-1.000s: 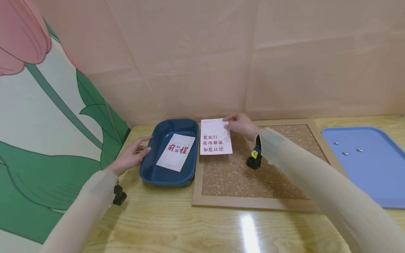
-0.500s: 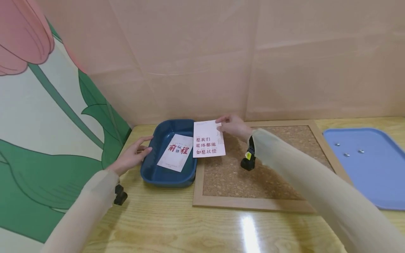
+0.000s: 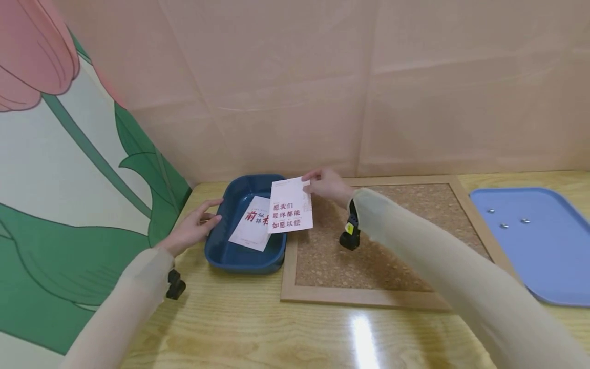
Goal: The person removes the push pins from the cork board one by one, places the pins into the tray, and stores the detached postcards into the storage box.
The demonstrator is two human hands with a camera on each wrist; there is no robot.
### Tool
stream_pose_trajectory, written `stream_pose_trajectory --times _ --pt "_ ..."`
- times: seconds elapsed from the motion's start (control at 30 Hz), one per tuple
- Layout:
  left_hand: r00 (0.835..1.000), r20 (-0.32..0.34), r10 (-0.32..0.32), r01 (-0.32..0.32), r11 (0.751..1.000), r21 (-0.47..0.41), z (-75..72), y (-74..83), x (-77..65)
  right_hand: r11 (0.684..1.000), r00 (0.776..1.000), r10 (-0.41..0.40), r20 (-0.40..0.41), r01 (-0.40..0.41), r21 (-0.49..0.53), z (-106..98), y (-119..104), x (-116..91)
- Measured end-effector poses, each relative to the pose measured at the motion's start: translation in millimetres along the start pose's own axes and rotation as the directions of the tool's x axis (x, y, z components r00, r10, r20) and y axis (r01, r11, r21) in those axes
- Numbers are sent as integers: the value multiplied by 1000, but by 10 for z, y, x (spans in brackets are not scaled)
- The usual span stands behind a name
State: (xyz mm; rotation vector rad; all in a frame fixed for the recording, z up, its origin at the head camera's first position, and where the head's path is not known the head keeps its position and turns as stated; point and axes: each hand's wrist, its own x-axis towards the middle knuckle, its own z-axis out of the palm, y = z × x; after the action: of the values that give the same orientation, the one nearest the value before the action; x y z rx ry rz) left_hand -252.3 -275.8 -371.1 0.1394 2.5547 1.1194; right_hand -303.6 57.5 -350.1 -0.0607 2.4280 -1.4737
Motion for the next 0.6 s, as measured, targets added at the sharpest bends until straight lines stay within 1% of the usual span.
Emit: stream_pose_trajectory --times 0.23,0.4,0.6 --pt "1000 -11 5 -5 1000 17 -6 -16 3 998 1000 -27 4 27 55 174 -67 30" --pt "1000 -17 -2 3 1000 13 13 -25 -5 997 998 -61 19 60 40 291 -132 4" --pt "1000 -17 -2 2 1000 9 18 -12 -4 997 998 -57 15 56 45 340 -171 6"
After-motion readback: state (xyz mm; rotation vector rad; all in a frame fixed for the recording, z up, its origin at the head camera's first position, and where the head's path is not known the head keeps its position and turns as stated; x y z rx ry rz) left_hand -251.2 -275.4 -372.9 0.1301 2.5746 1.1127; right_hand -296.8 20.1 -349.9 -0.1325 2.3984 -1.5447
